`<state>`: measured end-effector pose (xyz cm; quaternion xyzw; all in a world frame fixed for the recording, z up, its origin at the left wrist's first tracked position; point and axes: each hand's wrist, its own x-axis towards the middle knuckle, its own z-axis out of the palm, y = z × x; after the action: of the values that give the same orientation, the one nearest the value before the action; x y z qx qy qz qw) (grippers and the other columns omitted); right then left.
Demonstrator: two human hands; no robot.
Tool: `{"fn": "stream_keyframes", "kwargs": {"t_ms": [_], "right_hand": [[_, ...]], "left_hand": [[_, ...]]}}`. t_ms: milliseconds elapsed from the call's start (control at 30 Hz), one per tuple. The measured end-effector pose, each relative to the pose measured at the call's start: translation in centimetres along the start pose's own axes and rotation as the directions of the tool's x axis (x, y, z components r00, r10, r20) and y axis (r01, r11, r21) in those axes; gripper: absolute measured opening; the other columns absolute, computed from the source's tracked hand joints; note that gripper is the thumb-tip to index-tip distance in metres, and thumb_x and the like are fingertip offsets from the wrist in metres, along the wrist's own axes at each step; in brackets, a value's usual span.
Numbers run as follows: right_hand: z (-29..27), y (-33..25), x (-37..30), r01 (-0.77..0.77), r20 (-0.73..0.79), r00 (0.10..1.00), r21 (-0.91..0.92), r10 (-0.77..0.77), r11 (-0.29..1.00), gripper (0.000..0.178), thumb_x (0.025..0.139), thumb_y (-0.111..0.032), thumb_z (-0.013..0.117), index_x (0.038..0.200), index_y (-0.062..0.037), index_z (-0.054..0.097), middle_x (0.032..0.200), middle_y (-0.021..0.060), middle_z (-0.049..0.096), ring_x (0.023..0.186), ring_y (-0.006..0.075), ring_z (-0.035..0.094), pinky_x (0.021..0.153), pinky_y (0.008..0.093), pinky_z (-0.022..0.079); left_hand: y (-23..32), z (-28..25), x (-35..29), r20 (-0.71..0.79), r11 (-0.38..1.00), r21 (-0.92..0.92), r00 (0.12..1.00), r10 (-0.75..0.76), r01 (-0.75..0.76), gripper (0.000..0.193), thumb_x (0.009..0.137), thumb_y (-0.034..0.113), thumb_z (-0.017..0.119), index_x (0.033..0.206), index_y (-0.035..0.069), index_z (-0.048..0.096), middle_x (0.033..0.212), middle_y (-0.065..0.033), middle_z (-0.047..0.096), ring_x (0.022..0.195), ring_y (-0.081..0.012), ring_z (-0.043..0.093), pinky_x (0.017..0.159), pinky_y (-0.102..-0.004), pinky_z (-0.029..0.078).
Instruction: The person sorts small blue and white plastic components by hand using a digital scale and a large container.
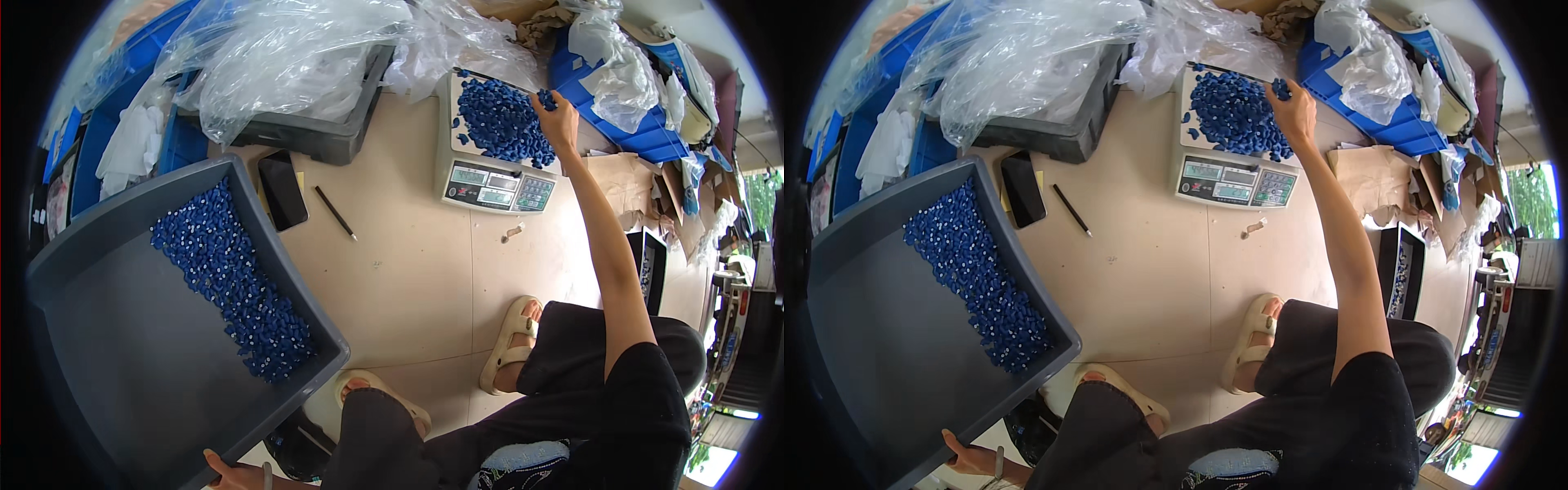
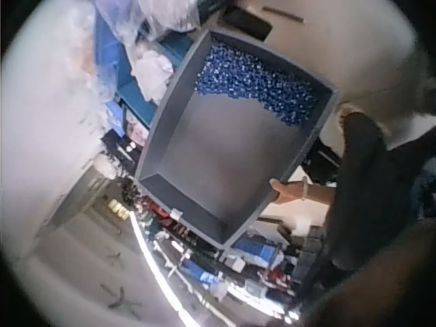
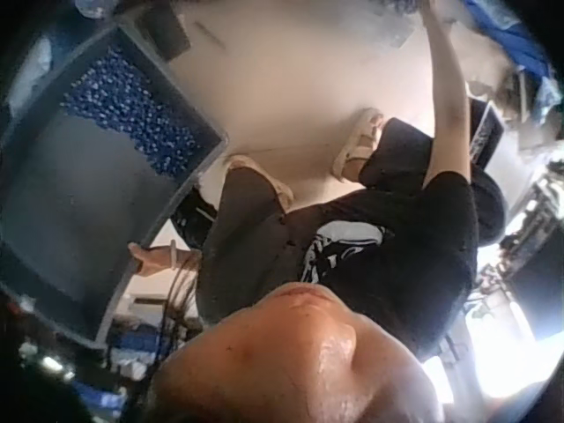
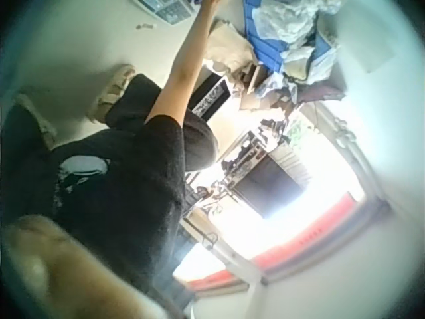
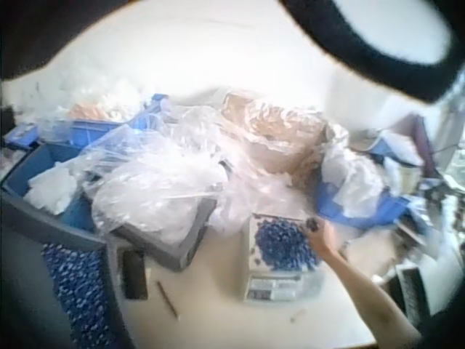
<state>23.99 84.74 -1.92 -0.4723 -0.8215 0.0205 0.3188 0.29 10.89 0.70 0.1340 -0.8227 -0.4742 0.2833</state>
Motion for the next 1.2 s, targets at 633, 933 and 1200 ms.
{"fn": "stream_keyframes", "kwargs": {"t_ms": [633,933,1200], "right_hand": [[-3.7,3.8,-13.2,-0.008,0.198,0.98,0.001,0.008,1.0,0.031,0.083,-0.022,0.064,0.095,-0.0003,0.046,0.09,0.0237,0.054,0.083,0.0412,0.053,0.072,0.0484,0.041],[-9.3,12.2,-32.6,-0.798,0.46,0.238,-0.409,0.855,0.442,0.042,0.078,-0.022,0.077,0.101,0.0017,0.051,0.094,0.015,0.061,0.071,0.0169,0.065,0.056,0.0276,0.056],[-8.4,14.8,-27.3,-0.524,0.34,0.665,-0.422,0.665,0.74,0.024,0.075,-0.019,0.074,0.082,-0.0034,0.058,0.077,0.0165,0.065,0.079,0.0315,0.064,0.071,0.0405,0.049]], "left_hand": [[3.5,1.7,-1.5,-0.013,0.976,-0.068,0.978,0.207,-0.207,0.068,0.069,0.034,0.08,0.116,-0.009,0.058,0.117,-0.0273,0.056,0.1,-0.0364,0.055,0.089,-0.0537,0.044],[-2.2,1.8,1.0,0.068,0.989,-0.029,0.986,0.149,-0.147,0.06,0.072,0.032,0.079,0.108,-0.012,0.059,0.11,-0.0254,0.059,0.093,-0.0323,0.058,0.085,-0.0469,0.048],[-4.8,2.6,1.0,0.065,0.997,-0.002,0.995,0.077,-0.077,0.055,0.075,0.03,0.078,0.102,-0.014,0.059,0.104,-0.0236,0.062,0.087,-0.0287,0.06,0.082,-0.0409,0.051]]}}
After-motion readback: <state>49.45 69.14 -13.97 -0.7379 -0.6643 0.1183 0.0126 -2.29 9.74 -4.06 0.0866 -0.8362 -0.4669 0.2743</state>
